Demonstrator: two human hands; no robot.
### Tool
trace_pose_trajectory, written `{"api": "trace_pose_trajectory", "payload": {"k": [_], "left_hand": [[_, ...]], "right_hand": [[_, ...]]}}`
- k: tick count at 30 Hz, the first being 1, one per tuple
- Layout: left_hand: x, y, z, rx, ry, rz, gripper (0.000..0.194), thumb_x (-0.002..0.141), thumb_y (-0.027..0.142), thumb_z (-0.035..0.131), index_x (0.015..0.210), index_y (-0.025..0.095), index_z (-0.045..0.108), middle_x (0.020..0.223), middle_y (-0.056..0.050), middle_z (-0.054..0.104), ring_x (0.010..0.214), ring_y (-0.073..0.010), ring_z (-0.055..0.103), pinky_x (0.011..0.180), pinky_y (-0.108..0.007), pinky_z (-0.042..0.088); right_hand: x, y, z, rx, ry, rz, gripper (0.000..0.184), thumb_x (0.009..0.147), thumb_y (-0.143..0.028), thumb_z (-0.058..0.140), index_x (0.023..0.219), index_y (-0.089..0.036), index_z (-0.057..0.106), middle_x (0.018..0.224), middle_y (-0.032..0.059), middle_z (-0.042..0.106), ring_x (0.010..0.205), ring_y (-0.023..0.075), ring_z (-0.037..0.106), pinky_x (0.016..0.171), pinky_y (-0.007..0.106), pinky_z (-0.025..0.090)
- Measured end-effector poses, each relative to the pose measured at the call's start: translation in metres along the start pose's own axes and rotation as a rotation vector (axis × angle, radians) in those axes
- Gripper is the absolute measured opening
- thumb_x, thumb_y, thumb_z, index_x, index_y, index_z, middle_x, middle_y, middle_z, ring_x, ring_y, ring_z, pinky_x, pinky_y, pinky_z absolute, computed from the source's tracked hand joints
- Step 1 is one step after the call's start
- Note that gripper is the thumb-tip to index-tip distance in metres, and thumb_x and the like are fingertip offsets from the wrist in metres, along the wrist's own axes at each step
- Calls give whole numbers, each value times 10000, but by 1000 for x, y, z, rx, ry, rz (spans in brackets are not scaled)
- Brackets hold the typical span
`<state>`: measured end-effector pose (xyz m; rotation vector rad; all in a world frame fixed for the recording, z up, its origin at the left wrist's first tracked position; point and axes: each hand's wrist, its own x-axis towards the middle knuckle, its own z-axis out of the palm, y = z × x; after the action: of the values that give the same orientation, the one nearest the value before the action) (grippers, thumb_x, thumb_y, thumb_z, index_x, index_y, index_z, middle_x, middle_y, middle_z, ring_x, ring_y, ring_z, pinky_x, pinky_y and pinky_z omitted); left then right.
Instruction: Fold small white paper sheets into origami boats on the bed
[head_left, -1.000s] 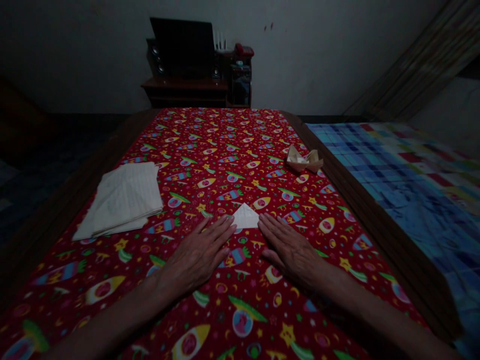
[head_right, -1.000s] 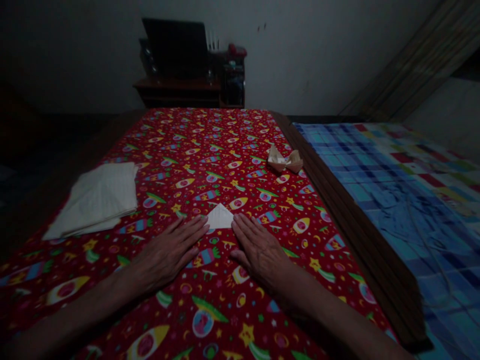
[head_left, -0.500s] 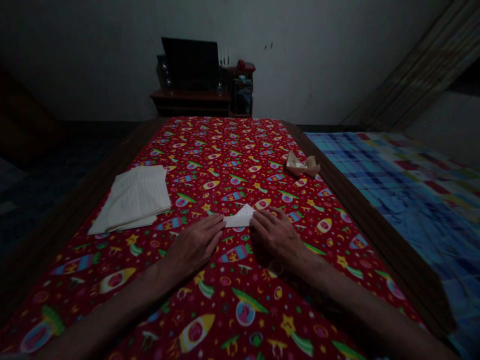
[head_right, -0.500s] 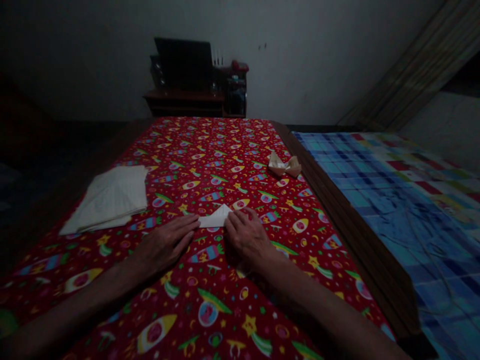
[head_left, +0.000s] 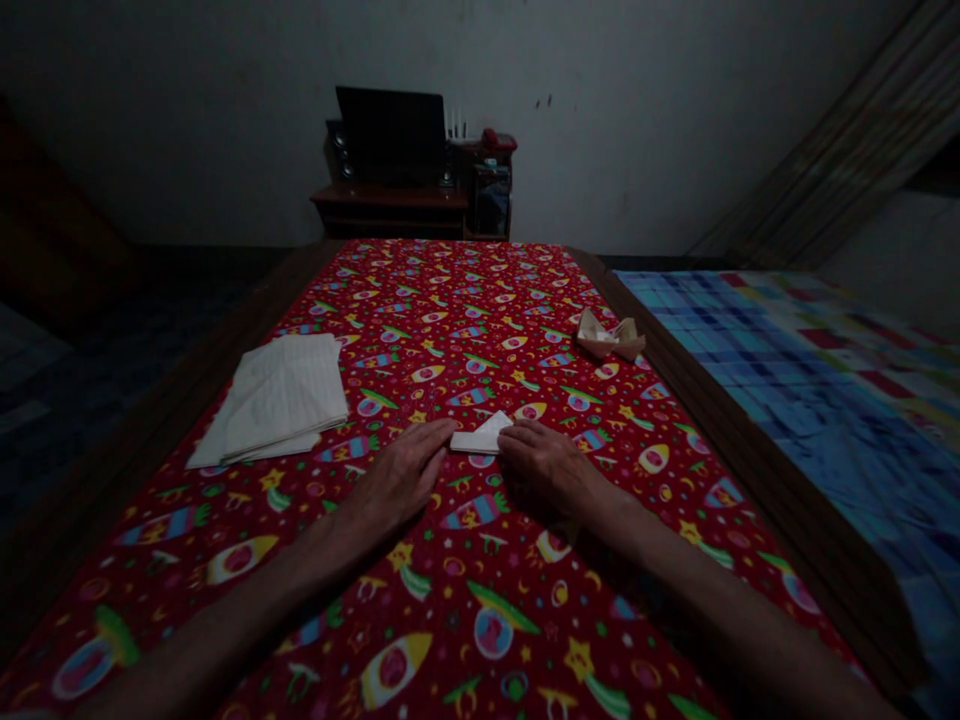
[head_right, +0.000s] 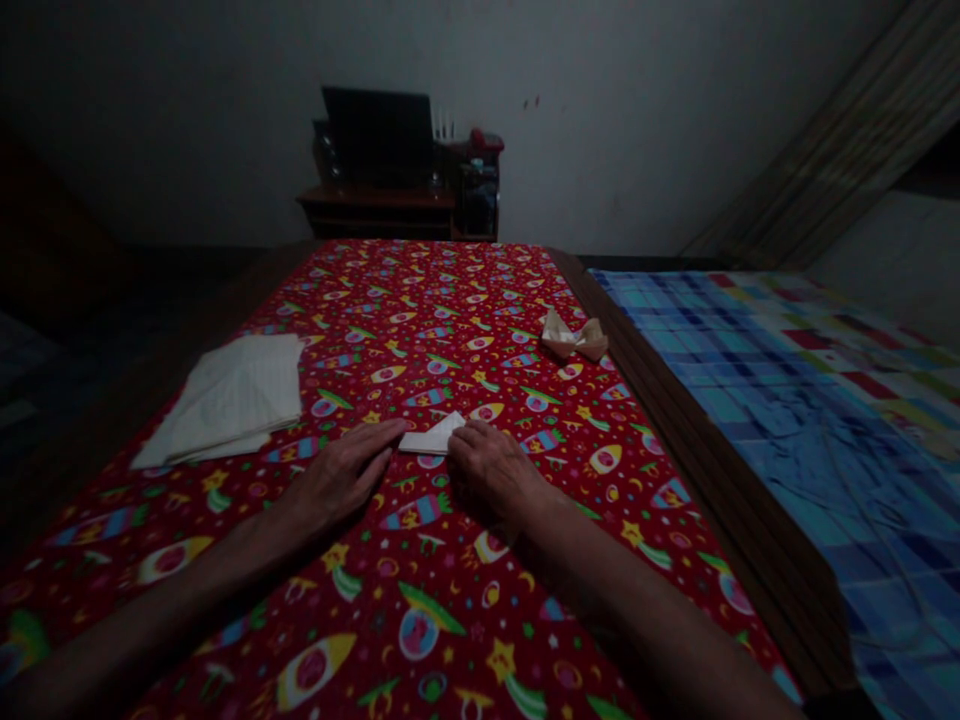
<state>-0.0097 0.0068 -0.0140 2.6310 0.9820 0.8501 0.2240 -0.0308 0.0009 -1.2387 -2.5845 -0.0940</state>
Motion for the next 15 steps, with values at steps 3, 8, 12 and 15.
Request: {"api": "trace_pose_trajectory", "payload": {"k": [3, 8, 12, 15], "left_hand": [[-1, -2, 3, -18, 23, -11, 344, 891, 162, 420, 1204, 117, 557, 1185, -125, 621, 1111, -212, 573, 970, -385, 477], [4, 3, 11, -162, 63, -167, 417, 877, 245, 440, 1268, 110, 488, 1183, -152, 601, 1074, -223, 593, 904, -393, 513], [17, 21, 13, -390, 8, -326, 431, 862, 336, 442, 1221, 102, 498, 1105, -140, 626, 971, -206, 635, 825, -349, 539], [28, 36, 13, -296, -87, -397, 350, 854, 349, 443, 1044, 101, 602, 1012, -147, 668, 971, -254, 631, 868, -392, 497]], "right_hand": [[0, -4, 1, -63, -11, 29, 146, 917, -152, 451, 971, -122, 583, 986, 115, 637, 954, 219, 540, 789, 324, 481], [2, -6, 4, -122, 47, 152, 107, 881, -136, 498, 945, -134, 583, 933, 95, 655, 870, 211, 574, 734, 306, 484], [4, -5, 4, -94, 193, 131, 138, 888, -134, 463, 969, -143, 576, 922, 92, 664, 846, 186, 592, 712, 275, 479], [5, -10, 6, -80, 293, 80, 184, 892, -109, 420, 981, -146, 577, 942, 102, 668, 843, 174, 601, 700, 264, 478]]}}
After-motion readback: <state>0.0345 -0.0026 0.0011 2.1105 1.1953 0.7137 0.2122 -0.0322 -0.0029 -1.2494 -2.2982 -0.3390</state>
